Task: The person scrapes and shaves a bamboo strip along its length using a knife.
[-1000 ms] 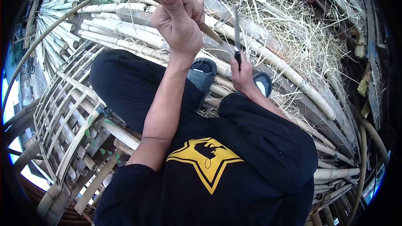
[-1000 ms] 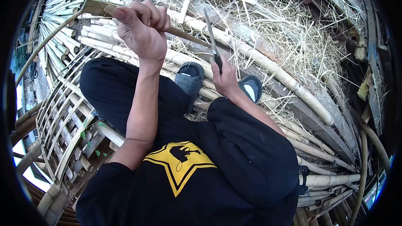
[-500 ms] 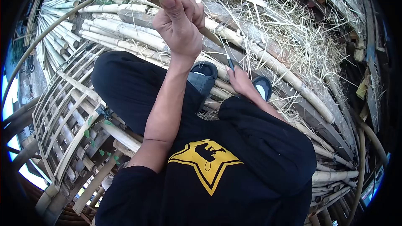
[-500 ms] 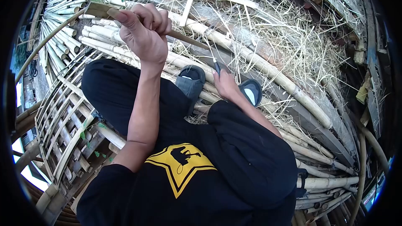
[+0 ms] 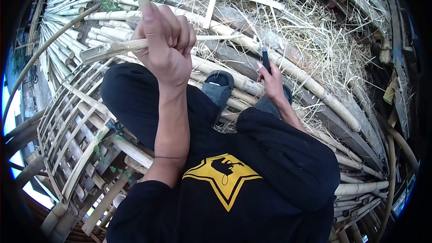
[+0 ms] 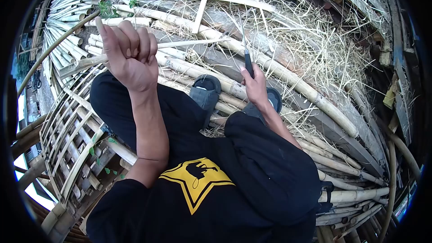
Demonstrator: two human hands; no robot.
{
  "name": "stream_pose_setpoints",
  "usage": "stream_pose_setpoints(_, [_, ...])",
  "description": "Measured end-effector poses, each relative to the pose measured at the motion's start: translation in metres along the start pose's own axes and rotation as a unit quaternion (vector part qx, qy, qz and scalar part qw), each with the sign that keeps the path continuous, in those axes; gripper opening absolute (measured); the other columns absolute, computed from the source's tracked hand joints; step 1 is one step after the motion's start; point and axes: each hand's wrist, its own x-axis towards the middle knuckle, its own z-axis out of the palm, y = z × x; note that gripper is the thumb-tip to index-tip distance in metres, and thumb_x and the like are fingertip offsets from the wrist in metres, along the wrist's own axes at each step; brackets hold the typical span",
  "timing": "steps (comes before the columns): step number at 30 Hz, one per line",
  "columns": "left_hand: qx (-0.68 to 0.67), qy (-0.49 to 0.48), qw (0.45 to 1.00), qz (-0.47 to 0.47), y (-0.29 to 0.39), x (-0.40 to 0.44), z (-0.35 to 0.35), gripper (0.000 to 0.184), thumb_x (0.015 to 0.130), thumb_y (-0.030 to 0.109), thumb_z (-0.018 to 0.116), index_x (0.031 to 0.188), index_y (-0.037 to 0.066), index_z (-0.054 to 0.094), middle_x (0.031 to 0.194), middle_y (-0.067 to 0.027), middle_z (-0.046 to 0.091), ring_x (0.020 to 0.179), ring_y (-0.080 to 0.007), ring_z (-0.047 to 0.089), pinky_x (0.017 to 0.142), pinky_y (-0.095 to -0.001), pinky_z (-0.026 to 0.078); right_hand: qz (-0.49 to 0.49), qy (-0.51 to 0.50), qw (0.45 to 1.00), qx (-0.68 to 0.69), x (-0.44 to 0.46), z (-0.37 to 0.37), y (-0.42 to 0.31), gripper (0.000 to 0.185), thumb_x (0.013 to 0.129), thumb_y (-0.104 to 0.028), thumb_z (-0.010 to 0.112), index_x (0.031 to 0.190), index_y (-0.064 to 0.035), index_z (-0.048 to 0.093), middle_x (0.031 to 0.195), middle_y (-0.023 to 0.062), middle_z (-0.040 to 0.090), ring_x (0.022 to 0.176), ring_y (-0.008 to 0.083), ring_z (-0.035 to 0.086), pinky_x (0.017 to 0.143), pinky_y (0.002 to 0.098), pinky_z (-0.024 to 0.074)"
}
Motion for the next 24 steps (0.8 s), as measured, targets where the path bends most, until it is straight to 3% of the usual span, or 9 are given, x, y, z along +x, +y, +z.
stream_pose_setpoints(2, [-0.002, 0.041, 0.998, -0.036, 0.011, 0.004, 0.001, 0.055, 0.102, 0.042, 0.026, 0.058, 0.011, 0.028, 0.049, 0.0013, 0.023, 0.038, -0.0093, 0.022, 0.035, -0.0231, 0.024, -0.116, 0.045, 0.989, -0.075, -0.003, -0.001, -0.022, 0.025, 0.095, -0.023, 0.054, 0.094, 0.0014, 0.055, 0.074, 0.0060, 0.052, 0.065, 0.0151, 0.051, 0.062, 0.0284, 0.0426])
stream_pose_setpoints(3, [-0.021, 0.032, 0.998, -0.049, 0.016, 0.006, -0.004, 0.056, 0.101, 0.046, 0.028, 0.058, 0.011, 0.029, 0.049, 0.0013, 0.024, 0.039, -0.0093, 0.022, 0.036, -0.0228, 0.023, -0.226, 0.086, 0.959, -0.149, -0.005, -0.002, -0.037, 0.024, 0.095, -0.022, 0.053, 0.098, 0.0021, 0.056, 0.079, 0.0086, 0.053, 0.069, 0.0177, 0.053, 0.066, 0.0301, 0.0428])
stream_pose_setpoints(5, [-0.062, 0.031, 0.996, -0.061, 0.021, 0.009, -0.011, 0.056, 0.101, 0.048, 0.029, 0.058, 0.011, 0.030, 0.049, 0.0016, 0.024, 0.039, -0.0094, 0.021, 0.036, -0.0225, 0.021, -0.270, 0.100, 0.947, -0.143, -0.004, -0.003, -0.053, 0.024, 0.097, -0.020, 0.050, 0.107, 0.0009, 0.054, 0.082, 0.0130, 0.055, 0.073, 0.0213, 0.054, 0.068, 0.0330, 0.0429])
stream_pose_setpoints(7, [-0.096, 0.037, 0.992, -0.068, 0.023, 0.010, -0.015, 0.056, 0.100, 0.049, 0.029, 0.059, 0.012, 0.030, 0.049, 0.0019, 0.023, 0.040, -0.0091, 0.020, 0.037, -0.0222, 0.021, -0.167, 0.024, 0.970, -0.172, -0.004, -0.011, -0.071, 0.024, 0.096, -0.022, 0.050, 0.105, 0.0003, 0.054, 0.075, 0.0123, 0.056, 0.065, 0.0216, 0.054, 0.063, 0.0342, 0.0431])
stream_pose_setpoints(11, [-0.170, 0.067, 0.979, -0.087, 0.023, 0.016, -0.032, 0.057, 0.099, 0.052, 0.031, 0.059, 0.012, 0.031, 0.050, 0.0026, 0.023, 0.042, -0.0086, 0.019, 0.038, -0.0223, 0.019, -0.173, -0.021, 0.950, -0.257, 0.003, -0.021, -0.060, 0.024, 0.096, -0.024, 0.051, 0.100, -0.0003, 0.054, 0.067, 0.0098, 0.055, 0.059, 0.0185, 0.052, 0.057, 0.0332, 0.0415])
stream_pose_setpoints(17, [-0.280, 0.106, 0.947, -0.115, 0.010, 0.016, -0.045, 0.052, 0.099, 0.049, 0.035, 0.061, 0.013, 0.032, 0.053, 0.0023, 0.024, 0.045, -0.0094, 0.021, 0.041, -0.0233, 0.022, -0.141, 0.025, 0.989, -0.026, 0.002, -0.030, -0.053, 0.029, 0.095, -0.031, 0.054, 0.090, -0.0020, 0.053, 0.062, -0.0003, 0.047, 0.056, 0.0071, 0.042, 0.051, 0.0271, 0.0347])
stream_pose_setpoints(19, [-0.223, 0.155, 0.953, -0.132, 0.007, 0.021, -0.045, 0.048, 0.099, 0.044, 0.040, 0.065, 0.011, 0.037, 0.055, 0.0011, 0.028, 0.048, -0.0108, 0.026, 0.047, -0.0258, 0.028, -0.140, 0.031, 0.987, -0.072, -0.001, -0.034, -0.058, 0.029, 0.095, -0.031, 0.055, 0.090, -0.0021, 0.054, 0.062, -0.0003, 0.046, 0.057, 0.0071, 0.041, 0.051, 0.0271, 0.0342])
stream_pose_setpoints(21, [-0.062, 0.248, 0.956, -0.143, 0.000, 0.021, -0.032, 0.039, 0.094, 0.045, 0.053, 0.095, 0.006, 0.047, 0.076, -0.0037, 0.042, 0.069, -0.0166, 0.044, 0.067, -0.0313, 0.039, -0.138, 0.036, 0.983, -0.118, -0.006, -0.038, -0.063, 0.029, 0.095, -0.031, 0.055, 0.089, -0.0023, 0.054, 0.062, -0.0004, 0.046, 0.057, 0.0070, 0.040, 0.051, 0.0272, 0.0337])
stream_pose_setpoints(24, [0.205, 0.257, 0.934, -0.139, -0.007, 0.014, -0.035, 0.065, 0.089, 0.046, 0.060, 0.125, 0.003, 0.025, 0.106, -0.0070, 0.035, 0.096, -0.0158, 0.042, 0.080, -0.0342, 0.038, -0.101, 0.056, 0.978, -0.176, -0.006, -0.044, -0.070, 0.027, 0.094, -0.028, 0.056, 0.086, -0.0020, 0.053, 0.061, 0.0002, 0.045, 0.057, 0.0074, 0.039, 0.051, 0.0281, 0.0334])
